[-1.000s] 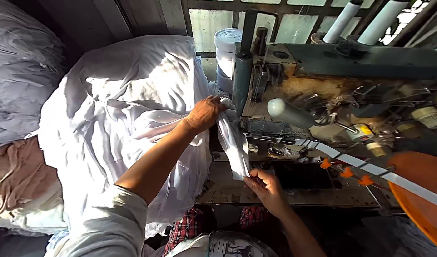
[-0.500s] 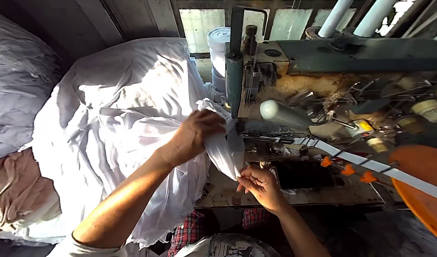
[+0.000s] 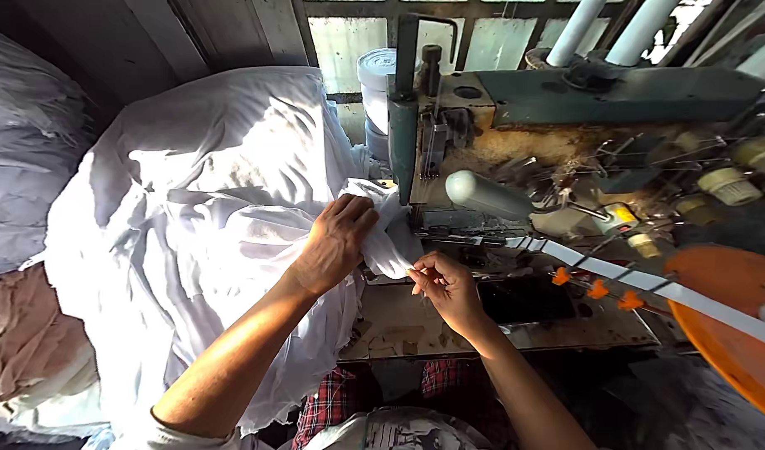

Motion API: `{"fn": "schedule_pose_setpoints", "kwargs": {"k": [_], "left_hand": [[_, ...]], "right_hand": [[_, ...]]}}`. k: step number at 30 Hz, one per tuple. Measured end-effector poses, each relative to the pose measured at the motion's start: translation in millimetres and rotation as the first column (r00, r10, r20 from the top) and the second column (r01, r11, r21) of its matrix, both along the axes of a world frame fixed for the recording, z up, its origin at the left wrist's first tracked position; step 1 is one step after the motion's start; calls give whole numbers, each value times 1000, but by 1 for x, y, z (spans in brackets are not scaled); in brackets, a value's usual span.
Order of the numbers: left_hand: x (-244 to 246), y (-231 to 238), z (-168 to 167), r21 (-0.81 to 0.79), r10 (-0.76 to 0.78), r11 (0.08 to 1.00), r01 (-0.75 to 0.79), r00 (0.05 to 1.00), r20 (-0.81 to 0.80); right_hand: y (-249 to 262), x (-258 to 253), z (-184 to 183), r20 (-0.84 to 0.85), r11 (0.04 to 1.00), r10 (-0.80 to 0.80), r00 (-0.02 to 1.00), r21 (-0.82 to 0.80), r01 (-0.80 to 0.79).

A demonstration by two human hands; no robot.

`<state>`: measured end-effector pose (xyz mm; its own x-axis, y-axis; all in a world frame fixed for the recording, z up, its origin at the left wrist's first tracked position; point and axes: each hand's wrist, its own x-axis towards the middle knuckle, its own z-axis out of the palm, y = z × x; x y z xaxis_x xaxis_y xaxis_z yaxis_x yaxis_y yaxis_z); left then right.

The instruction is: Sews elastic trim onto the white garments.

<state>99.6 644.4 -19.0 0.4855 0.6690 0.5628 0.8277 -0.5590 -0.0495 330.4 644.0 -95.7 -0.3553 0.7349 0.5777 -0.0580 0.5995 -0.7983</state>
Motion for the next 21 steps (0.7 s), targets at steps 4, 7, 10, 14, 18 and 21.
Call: {"fn": "schedule_pose_setpoints", "kwargs": {"k": [4, 7, 10, 14, 18, 21], "left_hand": [[14, -25, 0, -167, 17, 986, -15, 1000, 7], [13, -41, 1, -294, -75, 949, 111, 988, 131], [-21, -28, 9, -338, -22, 929, 154, 931, 364], [-65, 17, -8, -548, 366, 824, -144, 873, 321], [-65, 23, -22, -628, 282, 777, -43, 916, 286], [-80, 8, -23, -524, 292, 852, -20, 848, 442]], "right_hand": [[6, -4, 5, -39, 997, -2, 999, -72, -1], [6, -7, 7, -47, 991, -38, 998, -128, 32], [6, -9, 9, -49, 985, -49, 998, -167, 40], [6, -10, 15, -65, 969, -38, 997, -246, 21], [2, -14, 28, 2, 966, 15, 1000, -257, -14], [-2, -16, 36, 20, 972, 81, 997, -224, -75]]}}
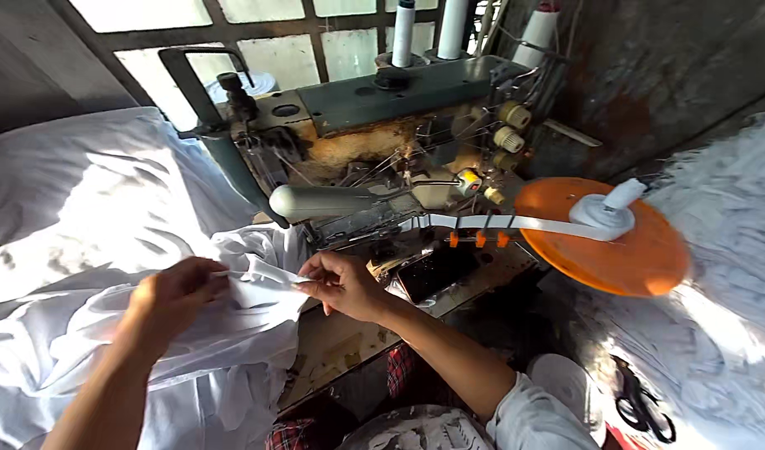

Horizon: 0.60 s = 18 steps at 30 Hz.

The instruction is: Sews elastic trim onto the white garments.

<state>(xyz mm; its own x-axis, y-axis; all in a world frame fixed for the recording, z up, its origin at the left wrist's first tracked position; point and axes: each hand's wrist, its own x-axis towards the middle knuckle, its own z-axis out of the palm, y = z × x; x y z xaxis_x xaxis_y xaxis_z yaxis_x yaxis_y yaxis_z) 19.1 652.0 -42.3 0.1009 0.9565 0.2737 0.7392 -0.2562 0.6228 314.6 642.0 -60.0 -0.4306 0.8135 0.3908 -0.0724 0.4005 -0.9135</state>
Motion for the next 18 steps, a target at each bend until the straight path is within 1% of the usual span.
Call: {"fn": "schedule_pose_setpoints", "kwargs": {"k": [2, 3, 4, 5, 6, 7, 8, 9, 10, 11, 12, 14, 15, 16, 18], "left_hand": [[3, -28, 18, 26, 13, 999, -20, 969, 249], [4, -42, 25, 58, -28, 998, 8, 935, 353], [7, -56, 31, 103, -79, 994, 41, 915, 396], [11, -69, 34, 144, -97, 988, 48, 931, 353], [15, -83, 37, 170, -68, 985, 31, 975, 213], [23, -96, 43, 173, 6, 985, -6, 1000, 2], [35, -108, 50, 151, 67, 988, -37, 978, -200], [45, -116, 51, 142, 88, 989, -41, 937, -337], [57, -120, 49, 159, 83, 987, -21, 913, -399], [68, -119, 43, 219, 53, 974, 50, 898, -437], [76, -115, 34, 243, -26, 958, 153, 889, -456], [81, -102, 17, 130, -264, 926, 355, 854, -448], [78, -96, 11, 95, -311, 914, 394, 832, -459], [73, -91, 7, 85, -306, 916, 393, 820, -484], [60, -88, 6, 104, -240, 937, 335, 829, -506]], "right_hand": [[-6, 0, 5, 33, 997, 69, 997, 36, -70], [-11, 1, 8, 65, 993, 107, 992, 44, -110], [-16, 1, 11, 95, 989, 135, 986, 45, -140], [-22, 2, 13, 121, 987, 152, 981, 41, -158], [-29, 2, 13, 141, 985, 162, 977, 38, -169], [-36, 4, 11, 155, 984, 162, 974, 43, -171], [-43, 5, 7, 166, 986, 144, 975, 64, -157], [-50, 6, 3, 174, 985, 118, 978, 106, -138], [-55, 7, -2, 169, 979, 101, 980, 160, -128], [-59, 8, -7, 145, 968, 101, 984, 213, -130], [-61, 10, -11, 106, 957, 112, 988, 257, -136], [-62, 16, -17, 49, 941, 132, 990, 309, -140], [-60, 21, -18, 38, 936, 126, 991, 327, -131], [-58, 26, -20, 30, 934, 108, 994, 341, -112], [-52, 37, -24, 37, 939, 77, 996, 334, -85]]}}
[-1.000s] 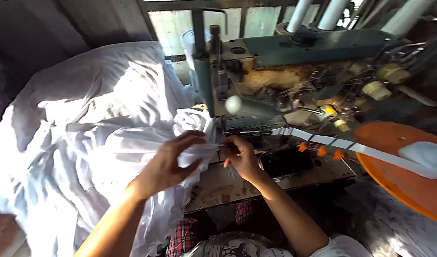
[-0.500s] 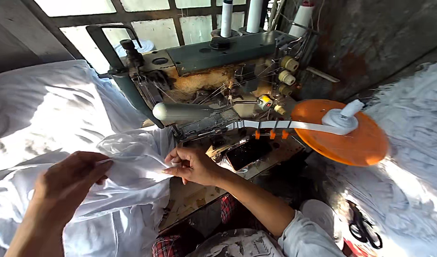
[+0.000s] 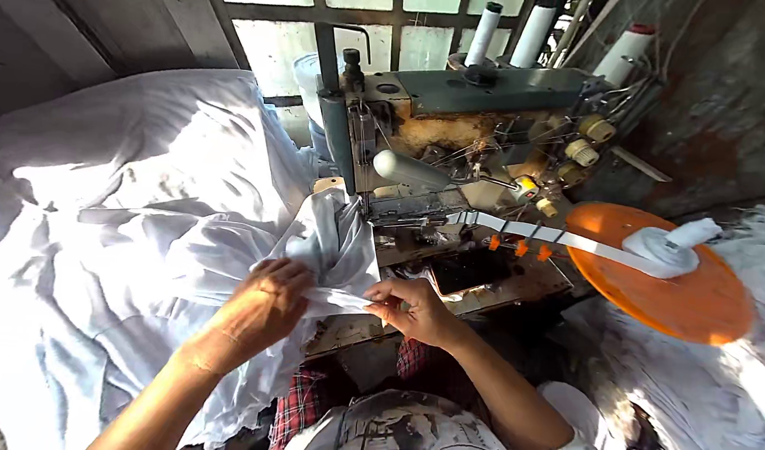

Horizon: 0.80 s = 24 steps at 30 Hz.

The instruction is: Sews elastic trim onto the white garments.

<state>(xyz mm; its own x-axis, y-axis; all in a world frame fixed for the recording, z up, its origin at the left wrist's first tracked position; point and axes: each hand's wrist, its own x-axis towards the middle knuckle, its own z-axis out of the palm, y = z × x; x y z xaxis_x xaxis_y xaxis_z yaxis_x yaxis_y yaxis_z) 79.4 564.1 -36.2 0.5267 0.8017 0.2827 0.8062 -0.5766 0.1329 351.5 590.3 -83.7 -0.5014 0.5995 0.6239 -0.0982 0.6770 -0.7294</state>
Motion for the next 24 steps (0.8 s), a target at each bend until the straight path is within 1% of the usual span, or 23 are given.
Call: {"fn": "schedule_pose_setpoints", "kwargs": {"k": [2, 5, 7, 10, 11, 13, 15, 16, 18, 19, 21, 22, 24], "left_hand": [[-10, -4, 3, 32, 56, 998, -57, 998, 34], [0, -24, 18, 55, 50, 997, -55, 995, 88], [18, -40, 28, 42, -55, 998, 52, 995, 80], [35, -52, 28, -20, -294, 954, 298, 950, 104], [37, -53, 26, -26, -349, 935, 355, 929, 122], [37, -53, 22, -5, -414, 907, 420, 895, 165], [38, -56, 26, 33, -450, 891, 453, 867, 213], [40, -57, 27, 66, -466, 883, 464, 851, 241], [46, -57, 25, 162, -472, 881, 444, 842, 261], [48, -57, 24, 208, -455, 888, 411, 850, 266], [54, -55, 22, 248, -381, 913, 324, 894, 234], [56, -51, 17, 259, -326, 926, 275, 928, 182], [58, -33, -7, 264, -217, 946, 188, 973, 84]], "right_hand": [[6, 7, -5, 61, 999, -26, 998, -34, 28], [8, 5, -9, 222, 996, -60, 973, -46, 72], [7, 0, -8, 281, 999, -47, 959, 8, 47], [-2, -1, 2, 303, 992, 81, 950, 70, -107], [-8, 1, 7, 295, 982, 145, 944, 72, -173], [-15, 4, 11, 230, 958, 259, 938, 58, -279], [-15, 6, 8, 132, 954, 286, 949, 56, -296], [-14, 7, 5, 86, 958, 275, 957, 53, -280], [-13, 9, 1, 39, 979, 194, 980, 61, -196], [-13, 11, -1, 26, 987, 137, 990, 81, -138], [-13, 15, -2, -2, 991, 50, 999, 122, -50], [-12, 17, -2, -9, 992, 37, 999, 124, -35], [-6, 23, -2, -41, 993, 79, 996, 89, -76]]}}
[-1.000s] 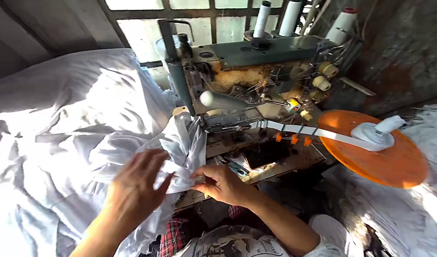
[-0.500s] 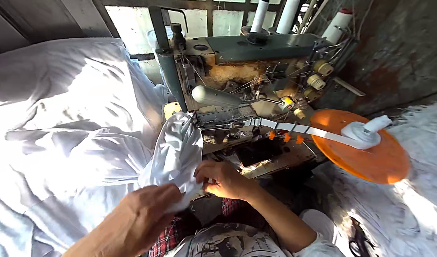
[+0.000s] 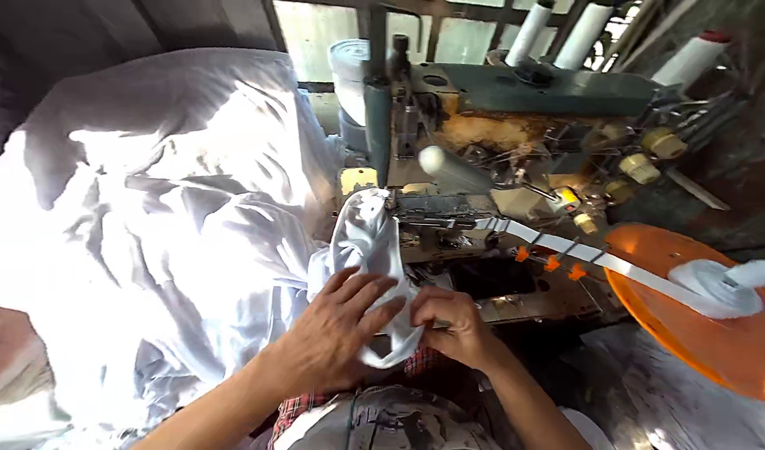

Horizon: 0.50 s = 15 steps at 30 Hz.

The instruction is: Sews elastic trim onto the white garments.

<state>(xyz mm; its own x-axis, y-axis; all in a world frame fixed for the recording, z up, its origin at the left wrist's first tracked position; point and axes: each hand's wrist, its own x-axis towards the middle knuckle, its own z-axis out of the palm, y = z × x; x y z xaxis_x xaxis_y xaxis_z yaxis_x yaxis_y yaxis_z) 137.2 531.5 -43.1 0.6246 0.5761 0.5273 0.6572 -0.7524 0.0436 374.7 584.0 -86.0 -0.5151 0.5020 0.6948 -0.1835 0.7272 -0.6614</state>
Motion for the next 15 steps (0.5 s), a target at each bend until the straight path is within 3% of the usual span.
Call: {"fn": "schedule_pose_setpoints", "kwargs": {"k": [3, 8, 10, 13, 15], "left_hand": [[-16, 37, -34, 25, 189, 982, -188, 978, -85], [-32, 55, 1, 170, 442, 883, -437, 897, 10], [-24, 55, 2, 173, 370, 918, -357, 927, -54], [-15, 64, -29, 86, 155, 986, -143, 976, -152], [-23, 72, -46, 104, 153, 985, -139, 977, -149]], "right_hand": [[11, 11, -2, -47, 997, 51, 998, -52, -53], [14, 13, -14, 55, 984, 77, 995, -163, -67], [7, 7, -21, 81, 973, 85, 993, -220, -66], [0, 9, -25, 47, 970, 56, 997, -241, -43], [-1, 14, -27, 22, 971, 40, 999, -236, -34]]}}
